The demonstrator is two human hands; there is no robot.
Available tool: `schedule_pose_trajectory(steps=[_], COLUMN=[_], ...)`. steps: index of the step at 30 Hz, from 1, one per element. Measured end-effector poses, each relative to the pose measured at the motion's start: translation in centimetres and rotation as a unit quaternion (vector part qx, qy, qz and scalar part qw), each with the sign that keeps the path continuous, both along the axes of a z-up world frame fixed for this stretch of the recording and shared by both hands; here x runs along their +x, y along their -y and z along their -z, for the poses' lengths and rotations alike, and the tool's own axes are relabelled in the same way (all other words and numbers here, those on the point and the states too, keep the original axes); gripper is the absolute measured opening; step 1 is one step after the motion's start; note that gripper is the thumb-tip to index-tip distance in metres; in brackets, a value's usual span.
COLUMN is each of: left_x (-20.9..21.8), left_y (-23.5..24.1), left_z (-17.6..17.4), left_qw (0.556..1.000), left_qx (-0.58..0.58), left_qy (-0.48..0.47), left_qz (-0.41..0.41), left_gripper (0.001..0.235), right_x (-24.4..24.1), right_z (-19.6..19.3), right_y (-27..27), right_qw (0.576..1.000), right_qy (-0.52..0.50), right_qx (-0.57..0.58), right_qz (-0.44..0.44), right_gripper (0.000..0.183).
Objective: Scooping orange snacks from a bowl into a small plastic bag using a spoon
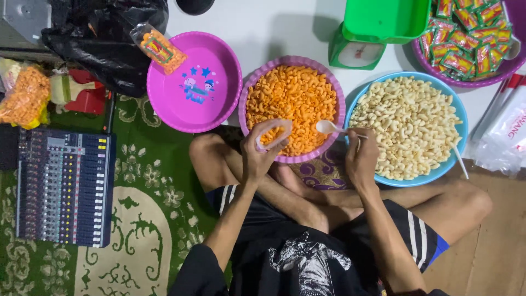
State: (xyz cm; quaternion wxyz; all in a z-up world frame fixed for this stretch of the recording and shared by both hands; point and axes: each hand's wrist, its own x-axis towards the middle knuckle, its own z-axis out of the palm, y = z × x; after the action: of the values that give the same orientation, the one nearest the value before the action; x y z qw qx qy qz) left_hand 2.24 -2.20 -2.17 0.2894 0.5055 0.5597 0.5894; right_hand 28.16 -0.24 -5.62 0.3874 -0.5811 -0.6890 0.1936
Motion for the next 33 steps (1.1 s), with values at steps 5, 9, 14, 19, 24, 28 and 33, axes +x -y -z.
schedule_pose_trajectory(steps=[5,9,14,19,24,28,33], left_x=[0.3,0.3,0.2,-0.7,-1.0,-0.2,1.1], left_y=[-0.3,0.1,0.5,1.0,1.5,1.9,2.6], left_z=[-0.6,0.4,0.4,0.6,1.2,0.8,2.2], left_qw=[1.000,0.999,0.999,0.999,1.000,0.998,0.991], left_qx=[0.013,0.028,0.043,0.026,0.008,-0.026,-0.059], left_qy=[0.005,0.007,0.013,0.017,0.015,0.048,0.081], left_qz=[-0.009,-0.014,-0.018,0.008,0.013,0.045,0.094], left_gripper=[0.042,0.043,0.043,0.040,0.043,0.043,0.057], right_x=[-0.9,-2.8,-2.8,-3.0,-2.5,-2.1,-2.2], right_z=[1.4,-0.8,0.0,0.2,0.3,-0.9,-5.3], right_y=[-0.3,-0.2,-0.4,-0.9,-0.6,0.2,1.3], right_qw=[0.999,0.992,0.981,0.972,0.966,0.959,0.950], right_qy=[-0.027,-0.088,-0.159,-0.208,-0.241,-0.265,-0.293], right_qx=[-0.022,-0.090,-0.107,-0.113,-0.093,-0.093,-0.100], right_qz=[-0.013,0.018,0.008,0.008,0.026,0.035,0.047], right_gripper=[0.014,0.020,0.020,0.019,0.018,0.020,0.024])
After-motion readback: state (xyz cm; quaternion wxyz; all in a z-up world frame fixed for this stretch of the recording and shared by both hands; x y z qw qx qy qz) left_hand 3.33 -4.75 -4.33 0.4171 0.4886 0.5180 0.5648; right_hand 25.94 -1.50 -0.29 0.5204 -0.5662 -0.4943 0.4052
